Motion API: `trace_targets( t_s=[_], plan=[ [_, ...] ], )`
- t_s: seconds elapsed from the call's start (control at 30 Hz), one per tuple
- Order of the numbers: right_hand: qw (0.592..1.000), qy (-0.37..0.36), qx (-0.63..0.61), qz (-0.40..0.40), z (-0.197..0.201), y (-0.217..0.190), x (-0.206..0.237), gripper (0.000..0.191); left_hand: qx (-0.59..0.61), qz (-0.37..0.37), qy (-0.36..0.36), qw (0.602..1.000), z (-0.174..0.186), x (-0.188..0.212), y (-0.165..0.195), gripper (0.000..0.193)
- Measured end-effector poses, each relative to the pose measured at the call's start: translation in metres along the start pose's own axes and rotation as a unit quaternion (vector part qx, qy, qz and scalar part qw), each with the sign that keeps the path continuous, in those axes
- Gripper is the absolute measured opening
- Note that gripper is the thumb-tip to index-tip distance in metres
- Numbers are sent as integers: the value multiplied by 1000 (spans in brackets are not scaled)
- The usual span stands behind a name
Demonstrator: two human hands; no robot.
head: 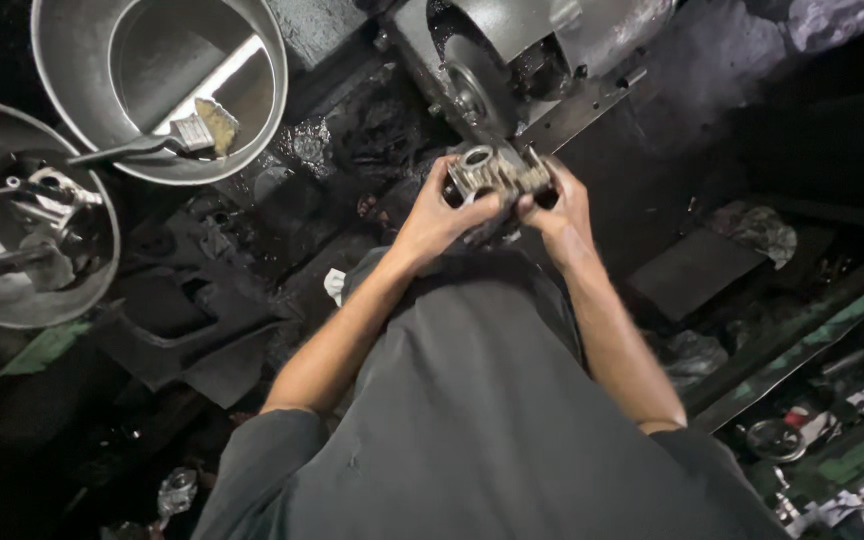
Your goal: The person holds a small engine cylinder head and presses its surfaces against a spinning bench grinder, rotating and repositioning the part by hand to grind different faces and fins. At the end the person reaches to a wall switch and turns off the machine.
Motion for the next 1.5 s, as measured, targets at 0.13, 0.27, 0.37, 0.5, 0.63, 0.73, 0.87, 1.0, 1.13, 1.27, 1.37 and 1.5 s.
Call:
trace_targets(
  t_s=[0.13,0.27,0.37,0.5,0.63,0.73,0.87,1.0,1.13,1.27,1.37,1.5],
  plan=[
    [999,18,24,-27,-11,1,-19,39,18,-10,19,1000,13,-17,-12,63],
    [998,26,24,-56,-19,7,-32,29,-15,13,52,998,24,-28,-21,61],
    [999,36,13,-36,-27,11,-40,29,19,36,61,997,28,-32,-25,60],
    [997,56,-27,-46,-28,14,-41,31,9,27,58,998,27,-35,-22,61],
    [996,79,26,-40,-19,6,-20,44,-20,10,-12,1000,23,-28,-17,68],
    [995,54,86,8,-20,-10,8,57,-25,68,-76,994,28,-14,-20,79],
    [974,47,154,159,-18,-37,39,72,-6,-67,-218,974,39,-9,-21,88],
    [967,68,121,213,-18,-38,55,80,119,-17,-292,949,36,-11,-34,76],
    [989,140,14,50,-25,-9,52,68,248,155,-247,924,24,-8,-48,74],
    [960,244,-64,-119,-30,18,36,44,256,263,-181,912,22,-10,-51,68],
    [952,252,-89,-149,-30,26,17,40,268,280,-139,911,21,-17,-47,67],
    [949,231,-139,-161,-31,24,3,40,273,310,-98,906,18,-20,-45,67]
  ],
)
Point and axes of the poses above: each hand's wrist, its own x-axis away from the middle knuckle, its own z-axis out of the back of the hand, y = z × x, the point moved 2 cm from there along -x, towards the middle knuckle, and after that the axes turned 5 degrees about z, right-handed, at the moved point
